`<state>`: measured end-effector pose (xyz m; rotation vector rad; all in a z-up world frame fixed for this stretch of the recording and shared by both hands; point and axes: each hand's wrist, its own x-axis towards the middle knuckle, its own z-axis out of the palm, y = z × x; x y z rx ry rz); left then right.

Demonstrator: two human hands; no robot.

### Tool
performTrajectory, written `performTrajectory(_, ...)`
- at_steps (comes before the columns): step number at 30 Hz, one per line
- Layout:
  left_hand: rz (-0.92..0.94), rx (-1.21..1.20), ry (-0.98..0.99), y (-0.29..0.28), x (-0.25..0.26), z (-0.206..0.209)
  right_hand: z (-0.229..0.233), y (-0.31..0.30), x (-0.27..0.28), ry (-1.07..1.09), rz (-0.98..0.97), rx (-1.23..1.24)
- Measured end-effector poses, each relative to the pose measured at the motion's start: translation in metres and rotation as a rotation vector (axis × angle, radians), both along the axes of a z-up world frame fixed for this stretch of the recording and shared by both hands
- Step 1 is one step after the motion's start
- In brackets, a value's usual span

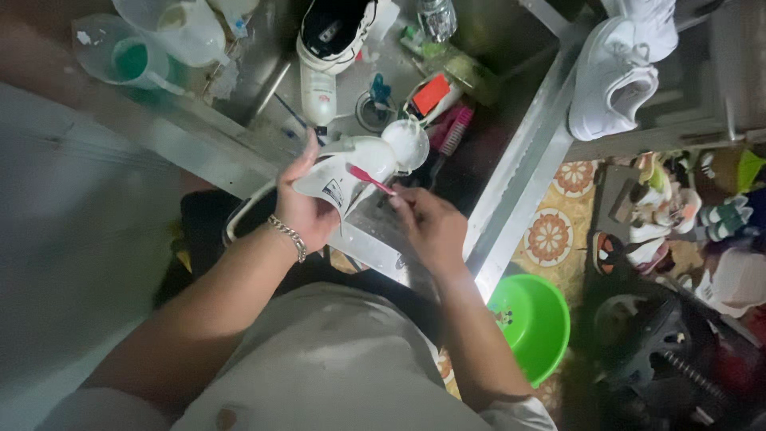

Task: The person cleans a white shoe using a brush and a small tool at a sink, scrubbing the sole and the sides before wiping a specific area on the side.

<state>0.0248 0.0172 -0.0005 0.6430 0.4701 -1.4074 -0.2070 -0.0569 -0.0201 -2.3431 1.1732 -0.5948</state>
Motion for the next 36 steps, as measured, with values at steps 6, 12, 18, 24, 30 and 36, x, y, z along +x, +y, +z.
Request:
performTrajectory(6, -0.022, 0.034, 0.015, -0.003, 0.000, 0.036, 0.002, -0.010, 0.004, -0.074, -0.068, -0.016)
performTrajectory(12, -0.105, 0.117, 0.071, 0.002, 0.006, -0.031, 0.012, -0.018, 0.001, -0.139, 0.026, 0.039)
performTrajectory(18, -0.097, 0.224, 0.064, -0.009, 0.003, 0.010, 0.008, -0.011, 0.002, -0.101, 0.121, 0.032)
performTrajectory(24, -0.086, 0.208, 0.097, -0.011, -0.006, 0.012, 0.017, -0.023, -0.001, -0.068, 0.096, -0.054)
performTrajectory(30, -0.113, 0.179, 0.138, -0.015, -0.008, 0.000, 0.013, -0.029, -0.014, -0.070, 0.093, 0.032)
performTrajectory(36, -0.117, 0.173, 0.136, -0.024, -0.001, -0.021, 0.019, -0.014, 0.004, -0.007, 0.123, -0.072)
